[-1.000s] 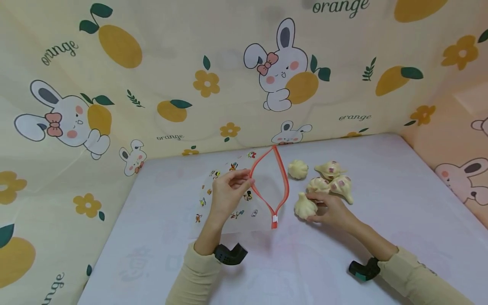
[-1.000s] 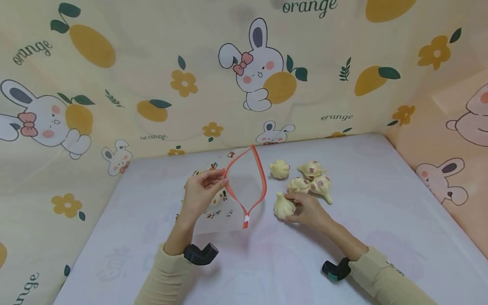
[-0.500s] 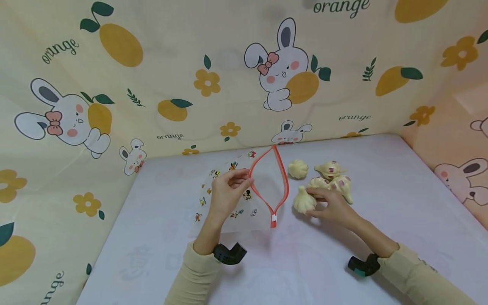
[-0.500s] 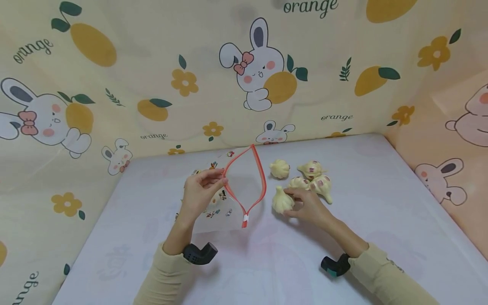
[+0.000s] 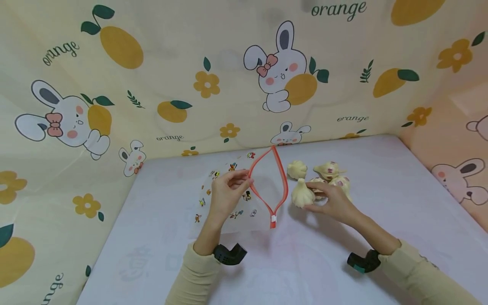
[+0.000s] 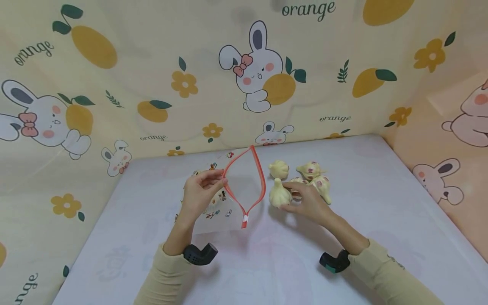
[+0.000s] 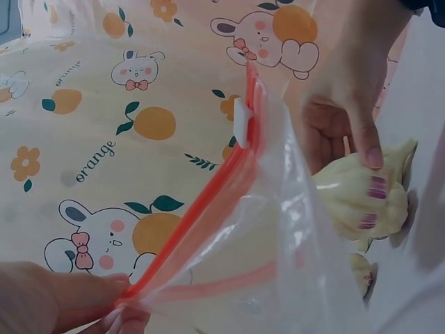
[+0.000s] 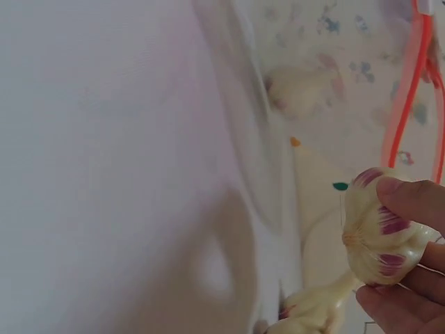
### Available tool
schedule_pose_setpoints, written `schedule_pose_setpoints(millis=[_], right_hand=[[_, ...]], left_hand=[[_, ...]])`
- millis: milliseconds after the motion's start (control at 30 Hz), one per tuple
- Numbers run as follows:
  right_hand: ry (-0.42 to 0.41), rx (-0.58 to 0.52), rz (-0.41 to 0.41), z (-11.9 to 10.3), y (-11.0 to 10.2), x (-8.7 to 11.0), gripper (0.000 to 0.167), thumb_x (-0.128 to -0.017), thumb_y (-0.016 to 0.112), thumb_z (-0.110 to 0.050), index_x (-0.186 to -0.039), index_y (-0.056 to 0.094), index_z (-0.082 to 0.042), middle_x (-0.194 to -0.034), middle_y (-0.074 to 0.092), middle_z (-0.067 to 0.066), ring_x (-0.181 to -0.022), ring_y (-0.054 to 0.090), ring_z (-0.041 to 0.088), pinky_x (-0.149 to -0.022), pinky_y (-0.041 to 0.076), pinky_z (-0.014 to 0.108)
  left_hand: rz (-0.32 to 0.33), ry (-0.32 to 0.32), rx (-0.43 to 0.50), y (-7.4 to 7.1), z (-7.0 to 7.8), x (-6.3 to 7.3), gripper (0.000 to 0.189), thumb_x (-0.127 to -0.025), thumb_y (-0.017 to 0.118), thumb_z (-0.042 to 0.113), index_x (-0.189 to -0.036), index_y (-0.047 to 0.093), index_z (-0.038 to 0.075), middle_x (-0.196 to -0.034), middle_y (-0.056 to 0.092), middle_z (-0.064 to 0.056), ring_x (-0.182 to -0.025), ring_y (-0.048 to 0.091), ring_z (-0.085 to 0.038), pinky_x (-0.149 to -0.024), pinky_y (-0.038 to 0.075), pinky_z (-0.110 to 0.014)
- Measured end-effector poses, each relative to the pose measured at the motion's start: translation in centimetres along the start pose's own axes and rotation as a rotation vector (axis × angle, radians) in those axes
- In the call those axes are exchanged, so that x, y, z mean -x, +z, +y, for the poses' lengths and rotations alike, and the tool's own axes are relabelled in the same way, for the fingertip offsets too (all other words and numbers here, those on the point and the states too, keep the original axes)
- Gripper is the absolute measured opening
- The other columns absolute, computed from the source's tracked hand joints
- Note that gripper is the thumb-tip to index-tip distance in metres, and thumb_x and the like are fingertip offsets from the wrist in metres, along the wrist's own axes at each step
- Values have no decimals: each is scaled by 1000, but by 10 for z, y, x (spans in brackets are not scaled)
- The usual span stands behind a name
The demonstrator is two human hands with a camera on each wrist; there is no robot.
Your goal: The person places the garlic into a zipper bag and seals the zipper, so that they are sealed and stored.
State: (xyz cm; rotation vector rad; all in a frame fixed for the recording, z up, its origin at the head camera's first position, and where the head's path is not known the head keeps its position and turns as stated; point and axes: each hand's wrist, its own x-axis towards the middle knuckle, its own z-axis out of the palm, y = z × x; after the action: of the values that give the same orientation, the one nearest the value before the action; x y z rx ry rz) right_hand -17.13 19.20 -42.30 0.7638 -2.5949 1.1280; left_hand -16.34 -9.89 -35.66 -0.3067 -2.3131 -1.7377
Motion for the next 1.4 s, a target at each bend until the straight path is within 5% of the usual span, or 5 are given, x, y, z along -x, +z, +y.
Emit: schedule_pose_setpoints(millis=[233, 967, 1400], right_hand=[[52, -33, -19, -7, -7, -7, 58, -69, 84, -4, -119, 60, 12, -118, 65, 30, -99, 68, 41, -79, 59, 44], [43, -64, 39, -26, -22, -20, 58, -69, 85, -8, -120, 63, 7, -116, 67, 26, -103, 66, 32, -84, 58, 43], [1, -89, 56, -34, -19, -28, 57, -67, 86, -7, -117, 64, 7, -116, 67, 27, -105, 65, 39, -82, 59, 42]], left_hand=[[-2, 1, 4, 1, 2, 1, 26, -82, 74, 5, -106, 71, -2, -95, 72, -22, -81, 69, -27, -67, 53, -8], [0, -13, 2, 2, 5, 2, 26, -82, 74, 5, -107, 71, -2, -96, 72, -22, -82, 68, -27, -67, 52, -7], [1, 2, -2, 3, 3, 3, 25, -81, 75, 5, -105, 71, -2, -94, 72, -21, -80, 69, -25, -68, 53, -8]])
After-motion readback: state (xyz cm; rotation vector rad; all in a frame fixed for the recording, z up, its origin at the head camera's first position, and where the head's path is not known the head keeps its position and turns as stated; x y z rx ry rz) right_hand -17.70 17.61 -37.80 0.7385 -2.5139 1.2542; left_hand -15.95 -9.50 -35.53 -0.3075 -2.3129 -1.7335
